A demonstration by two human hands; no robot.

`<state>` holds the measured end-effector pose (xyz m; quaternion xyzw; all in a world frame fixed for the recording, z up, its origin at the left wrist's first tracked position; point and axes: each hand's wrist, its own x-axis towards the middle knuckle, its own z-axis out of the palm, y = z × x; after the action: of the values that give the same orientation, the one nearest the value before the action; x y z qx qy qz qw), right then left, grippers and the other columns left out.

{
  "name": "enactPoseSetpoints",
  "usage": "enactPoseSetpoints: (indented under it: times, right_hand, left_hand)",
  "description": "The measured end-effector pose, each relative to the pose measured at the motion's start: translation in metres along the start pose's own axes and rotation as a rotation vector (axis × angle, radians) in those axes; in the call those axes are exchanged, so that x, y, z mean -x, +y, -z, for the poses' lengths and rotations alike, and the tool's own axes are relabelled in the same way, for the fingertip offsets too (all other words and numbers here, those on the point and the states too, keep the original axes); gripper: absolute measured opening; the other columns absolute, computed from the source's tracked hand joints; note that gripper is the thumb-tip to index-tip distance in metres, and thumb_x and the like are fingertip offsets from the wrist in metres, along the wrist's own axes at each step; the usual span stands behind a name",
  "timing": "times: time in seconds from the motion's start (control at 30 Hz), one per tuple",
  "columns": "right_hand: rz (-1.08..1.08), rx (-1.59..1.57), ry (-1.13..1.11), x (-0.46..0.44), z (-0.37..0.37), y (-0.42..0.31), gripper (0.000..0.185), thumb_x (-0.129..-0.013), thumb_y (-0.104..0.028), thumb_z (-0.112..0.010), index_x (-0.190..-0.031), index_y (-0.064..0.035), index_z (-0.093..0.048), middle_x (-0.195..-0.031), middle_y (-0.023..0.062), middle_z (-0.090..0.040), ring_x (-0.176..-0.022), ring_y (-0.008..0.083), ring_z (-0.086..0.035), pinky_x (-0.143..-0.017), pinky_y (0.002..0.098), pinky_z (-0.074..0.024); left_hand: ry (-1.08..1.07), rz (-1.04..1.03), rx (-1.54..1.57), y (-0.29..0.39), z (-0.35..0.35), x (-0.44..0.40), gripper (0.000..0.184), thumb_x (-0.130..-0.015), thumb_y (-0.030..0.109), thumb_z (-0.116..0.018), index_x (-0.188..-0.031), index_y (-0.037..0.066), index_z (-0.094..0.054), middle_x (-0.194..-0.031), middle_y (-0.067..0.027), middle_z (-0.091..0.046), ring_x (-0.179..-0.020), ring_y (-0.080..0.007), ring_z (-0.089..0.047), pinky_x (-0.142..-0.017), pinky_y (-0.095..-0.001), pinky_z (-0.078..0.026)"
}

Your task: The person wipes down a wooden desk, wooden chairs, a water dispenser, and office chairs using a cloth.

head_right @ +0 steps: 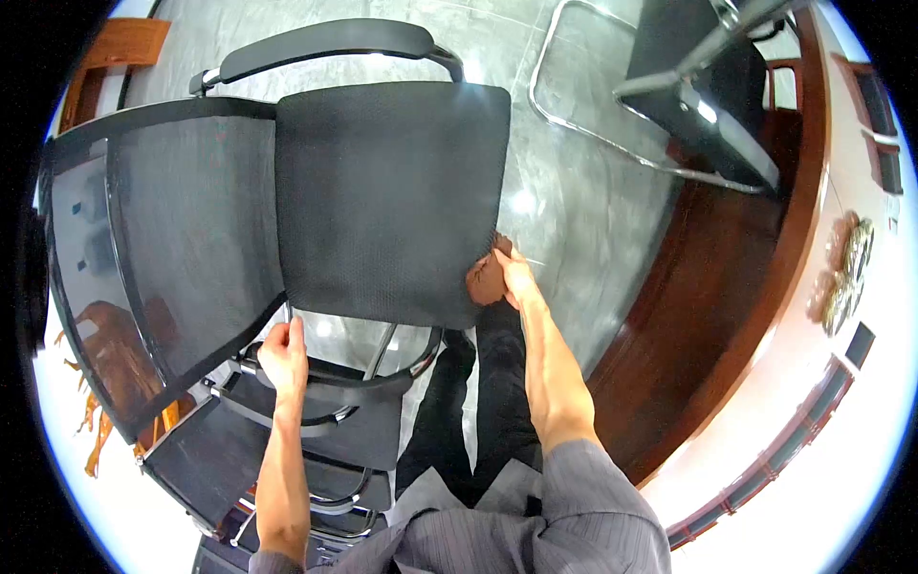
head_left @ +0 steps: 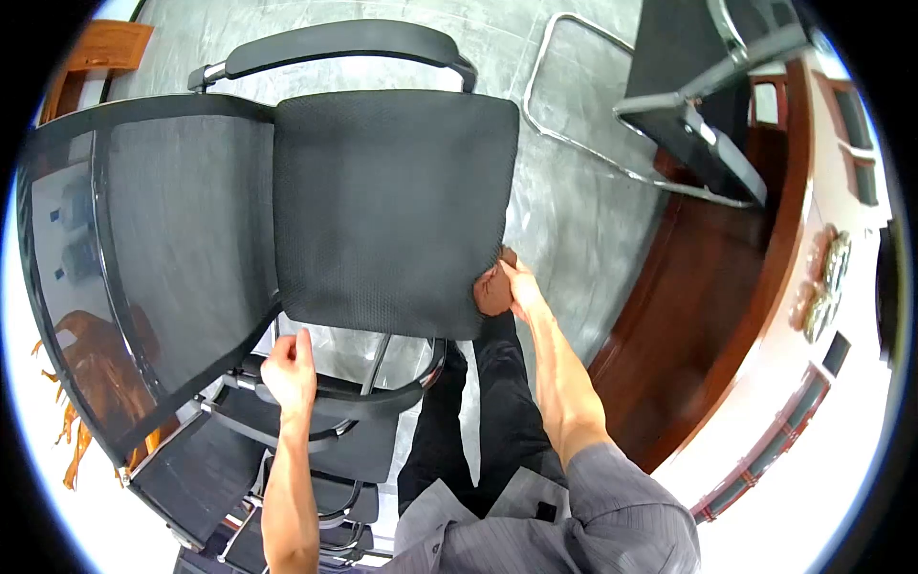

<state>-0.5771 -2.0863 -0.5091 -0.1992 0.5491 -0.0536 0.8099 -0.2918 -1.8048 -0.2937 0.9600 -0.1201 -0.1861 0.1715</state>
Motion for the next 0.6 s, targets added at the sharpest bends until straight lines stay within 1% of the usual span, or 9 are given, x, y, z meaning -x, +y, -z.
enactPoseSetpoints:
  times: [0.03, 0.13, 0.17, 0.27, 0.33, 0.4, 0.47, 0.53, 0.6]
  right_hand:
    - [-0.006, 0.073, 0.042, 0.003, -0.003, 0.003, 0.043, -0.108, -0.017, -0.055, -0.15, -0.007, -0.054, -0.143, 0.0108, -0.063, -0.129, 0.025, -0.062, -0.109, 0.043, -0.0502]
    - [0.099, 0.349, 0.229, -0.041, 0.034, 0.079, 0.042, -0.108, -0.018, -0.055, -0.148, -0.0047, -0.054, -0.139, 0.0118, -0.065, -0.126, 0.0242, -0.061, -0.108, 0.041, -0.0488]
    - [0.108, 0.315, 0.147, -0.012, 0.015, 0.07, 0.041, -0.109, -0.018, -0.054, -0.147, -0.0044, -0.054, -0.138, 0.0112, -0.065, -0.125, 0.0234, -0.061, -0.108, 0.04, -0.0483]
    - [0.209, 0.3, 0.089, 0.026, -0.009, 0.124, 0.042, -0.109, -0.018, -0.053, -0.149, -0.0042, -0.053, -0.136, 0.01, -0.066, -0.123, 0.0221, -0.06, -0.107, 0.0379, -0.0476]
    - [0.016, 0.231, 0.109, 0.044, -0.022, 0.154, 0.042, -0.108, -0.017, -0.053, -0.148, -0.0035, -0.054, -0.136, 0.014, -0.066, -0.125, 0.026, -0.06, -0.107, 0.041, -0.0458]
    - [0.063, 0.134, 0.089, 0.049, -0.024, 0.199, 0.042, -0.108, -0.017, -0.052, -0.148, -0.0035, -0.054, -0.136, 0.0132, -0.067, -0.124, 0.0249, -0.06, -0.107, 0.039, -0.0458]
    - [-0.05, 0.045, -0.045, 0.068, -0.026, 0.193, 0.047, -0.109, -0.011, -0.05, -0.155, -0.004, -0.048, -0.151, 0.012, -0.058, -0.137, 0.0256, -0.053, -0.117, 0.0378, -0.04]
    - [0.111, 0.559, 0.065, 0.011, 0.01, 0.28, 0.054, -0.106, -0.023, -0.058, -0.153, 0.0016, -0.048, -0.15, 0.0184, -0.058, -0.14, 0.0291, -0.053, -0.116, 0.0398, -0.0406]
    - [-0.081, 0.49, 0.161, 0.037, 0.002, 0.189, 0.064, -0.101, -0.022, -0.066, -0.155, 0.0055, -0.044, -0.157, 0.0215, -0.051, -0.147, 0.0321, -0.046, -0.121, 0.0406, -0.0362]
  left_hand:
    - [-0.049, 0.014, -0.056, -0.001, 0.001, -0.002, 0.033, -0.096, 0.031, -0.072, -0.084, 0.0, -0.072, -0.063, -0.0156, -0.063, -0.053, -0.0251, -0.06, -0.058, -0.04, -0.048]
    - [-0.043, -0.103, -0.143, -0.019, -0.001, -0.003, 0.035, -0.096, 0.034, -0.07, -0.085, 0.001, -0.073, -0.067, -0.0177, -0.068, -0.06, -0.0336, -0.068, -0.062, -0.0439, -0.051]
    - [-0.028, -0.126, -0.188, -0.03, 0.002, -0.004, 0.036, -0.096, 0.035, -0.069, -0.086, 0.001, -0.074, -0.072, -0.0196, -0.07, -0.068, -0.0396, -0.071, -0.066, -0.0464, -0.053]
    - [0.027, -0.138, -0.226, -0.075, 0.016, -0.011, 0.032, -0.096, 0.031, -0.07, -0.087, 0.001, -0.074, -0.073, -0.0199, -0.071, -0.067, -0.0383, -0.071, -0.064, -0.0466, -0.053]
    - [0.037, -0.168, -0.273, -0.093, 0.03, -0.014, 0.03, -0.097, 0.029, -0.071, -0.087, 0.001, -0.073, -0.072, -0.0196, -0.07, -0.065, -0.0361, -0.07, -0.062, -0.0463, -0.052]
    - [0.003, -0.195, -0.324, -0.114, 0.038, -0.019, 0.029, -0.098, 0.028, -0.07, -0.087, 0.001, -0.073, -0.073, -0.0194, -0.071, -0.065, -0.0352, -0.071, -0.062, -0.0455, -0.052]
    - [-0.061, -0.186, -0.39, -0.111, 0.04, -0.022, 0.024, -0.096, 0.026, -0.07, -0.093, 0.003, -0.074, -0.076, -0.0195, -0.072, -0.07, -0.0372, -0.072, -0.067, -0.0476, -0.055]
    - [-0.262, -0.32, -0.597, -0.106, 0.039, -0.023, 0.021, -0.093, 0.023, -0.07, -0.1, 0.004, -0.074, -0.08, -0.0194, -0.074, -0.077, -0.0386, -0.074, -0.074, -0.0504, -0.057]
    - [-0.358, -0.245, -0.512, -0.107, 0.031, -0.032, 0.025, -0.09, 0.02, -0.073, -0.106, 0.0, -0.074, -0.095, -0.0217, -0.075, -0.092, -0.0388, -0.074, -0.084, -0.0493, -0.057]
